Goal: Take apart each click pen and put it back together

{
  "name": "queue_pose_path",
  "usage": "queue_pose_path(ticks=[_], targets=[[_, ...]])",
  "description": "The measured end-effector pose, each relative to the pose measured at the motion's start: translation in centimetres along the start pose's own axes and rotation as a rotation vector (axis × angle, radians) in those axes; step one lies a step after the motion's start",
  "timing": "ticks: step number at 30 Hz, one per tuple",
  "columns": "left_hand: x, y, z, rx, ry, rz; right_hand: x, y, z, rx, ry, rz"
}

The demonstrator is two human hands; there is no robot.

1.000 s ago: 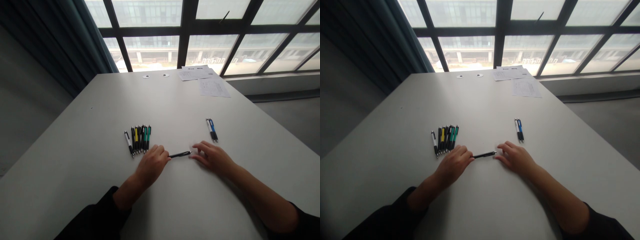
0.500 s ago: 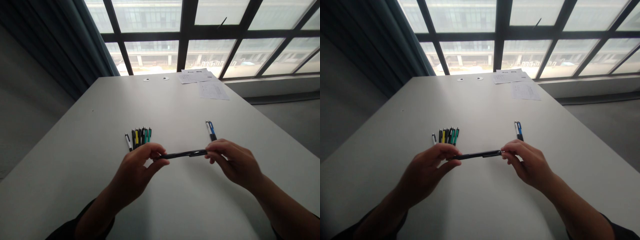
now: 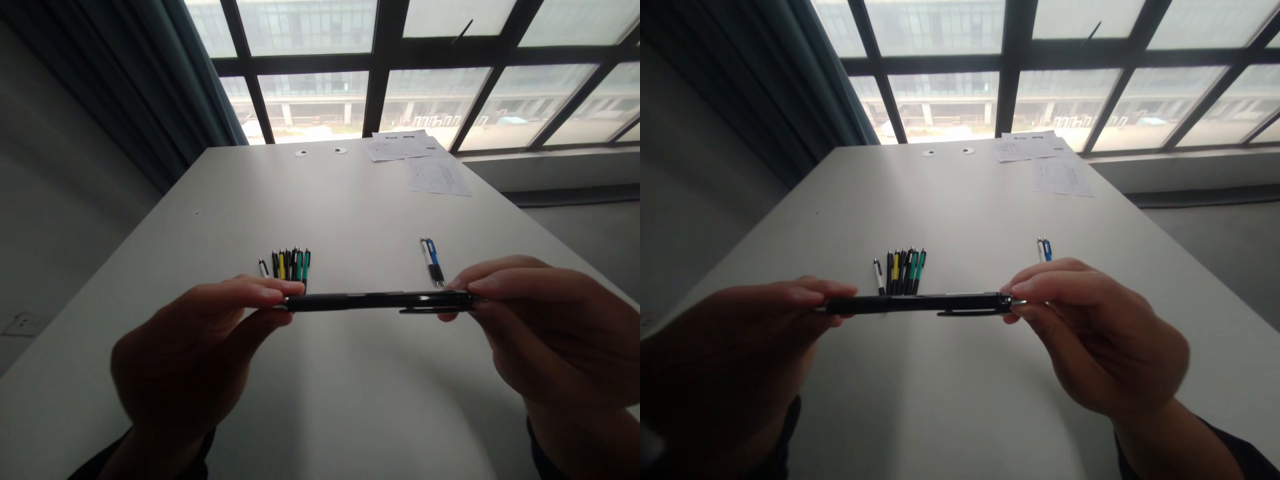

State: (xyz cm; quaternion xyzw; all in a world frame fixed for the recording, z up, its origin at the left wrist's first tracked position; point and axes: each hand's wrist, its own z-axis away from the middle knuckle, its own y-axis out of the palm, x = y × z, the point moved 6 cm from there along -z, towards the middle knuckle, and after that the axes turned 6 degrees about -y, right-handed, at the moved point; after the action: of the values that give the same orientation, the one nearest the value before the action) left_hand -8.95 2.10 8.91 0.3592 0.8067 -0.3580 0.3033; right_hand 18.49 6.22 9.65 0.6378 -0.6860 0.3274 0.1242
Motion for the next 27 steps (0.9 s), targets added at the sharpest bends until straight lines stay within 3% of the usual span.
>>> queue_pose_path(ticks=[7, 18, 27], targets=[[-0.4, 0.1, -0.4, -0.047, 0.007, 0.123, -1.3, 0.1, 0.9, -0.029, 0.051, -0.025], [0.1, -0.2, -0.2, 0.012, 0.037, -0.057, -2.1, 0.6, 1.8, -0.048, 0.124, -0.088], [-0.3, 0.5, -0.4, 0.155, 0.195, -0.112, -2.7, 0.9, 2.0, 0.053, 0.134, -0.132]])
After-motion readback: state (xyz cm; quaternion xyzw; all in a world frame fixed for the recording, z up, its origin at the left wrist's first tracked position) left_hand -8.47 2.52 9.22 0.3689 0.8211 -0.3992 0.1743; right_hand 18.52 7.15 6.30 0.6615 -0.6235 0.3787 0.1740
